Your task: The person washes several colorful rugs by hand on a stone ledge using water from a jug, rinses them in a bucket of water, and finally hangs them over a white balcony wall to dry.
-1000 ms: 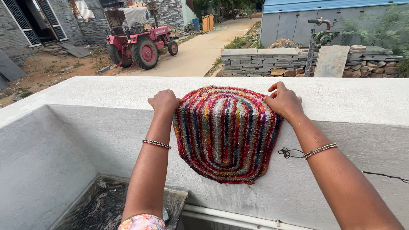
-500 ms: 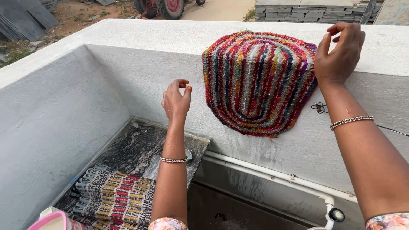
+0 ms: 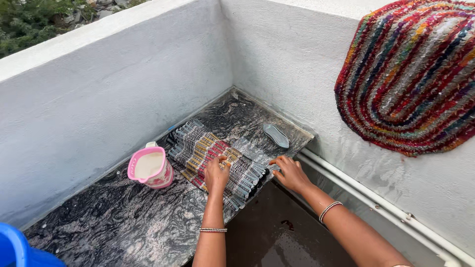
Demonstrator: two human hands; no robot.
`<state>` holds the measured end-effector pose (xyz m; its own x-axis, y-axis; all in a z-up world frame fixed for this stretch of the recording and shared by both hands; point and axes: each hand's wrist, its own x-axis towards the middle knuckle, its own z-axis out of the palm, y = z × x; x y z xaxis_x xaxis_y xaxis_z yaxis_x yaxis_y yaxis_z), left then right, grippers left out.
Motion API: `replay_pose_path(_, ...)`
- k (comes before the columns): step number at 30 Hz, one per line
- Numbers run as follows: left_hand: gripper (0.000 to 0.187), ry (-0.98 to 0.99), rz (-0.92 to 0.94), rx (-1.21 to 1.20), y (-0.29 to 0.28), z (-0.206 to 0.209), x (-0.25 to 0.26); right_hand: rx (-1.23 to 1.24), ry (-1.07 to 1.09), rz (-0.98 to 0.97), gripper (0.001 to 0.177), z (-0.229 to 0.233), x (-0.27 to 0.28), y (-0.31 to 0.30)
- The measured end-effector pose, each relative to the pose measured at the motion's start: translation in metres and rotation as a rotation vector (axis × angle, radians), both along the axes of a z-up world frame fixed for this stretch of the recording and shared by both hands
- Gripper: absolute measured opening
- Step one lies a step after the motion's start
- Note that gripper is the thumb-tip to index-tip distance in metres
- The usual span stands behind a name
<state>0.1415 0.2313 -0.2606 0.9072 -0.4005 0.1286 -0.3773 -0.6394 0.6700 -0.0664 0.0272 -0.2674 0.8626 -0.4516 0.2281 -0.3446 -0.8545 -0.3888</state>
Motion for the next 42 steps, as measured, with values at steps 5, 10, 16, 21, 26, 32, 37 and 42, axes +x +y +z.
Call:
replay_pose_path(5, 0.060, 0.027, 0.148, -0.122, 0.040, -0.085, 0.001, 0.276, -0.031, 0.113, 0.060, -0.076, 0.074, 0.002)
replay_pose_path(10, 0.087, 0.172, 0.152, -0.154, 0.056, -0.136, -0.005, 0.340, 0.202, -0.123, 0.058, -0.084, 0.112, -0.002)
replay_pose_path(16, 0.054, 0.729, 0.287, -0.422, 0.055, -0.144, -0.017, 0.333, 0.370, -0.294, 0.050, -0.076, 0.126, -0.013)
replay_pose_path(21, 0.049, 0.781, 0.265, -0.452, 0.041, -0.136, -0.010, 0.190, 0.391, -0.266, 0.029, -0.071, 0.124, -0.016)
replay_pose_path(26, 0.044, 0.748, 0.219, -0.566, 0.030, -0.070, 0.007, 0.264, 0.246, -0.158, 0.027, -0.074, 0.123, -0.015)
replay_pose_path(32, 0.041, 0.837, -0.056, -0.769, 0.011, 0.051, 0.018, 0.475, 0.239, -0.035, 0.062, -0.076, 0.110, -0.014)
replay_pose_path(37, 0.039, 0.675, -0.355, -1.082, -0.017, 0.122, 0.014, 0.964, 0.251, -0.191, 0.064, -0.049, 0.096, -0.022)
replay_pose_path(42, 0.046, 0.737, -0.466, -1.107, -0.029, 0.192, -0.029, 1.261, 0.214, -0.283, 0.062, 0.014, 0.050, -0.013)
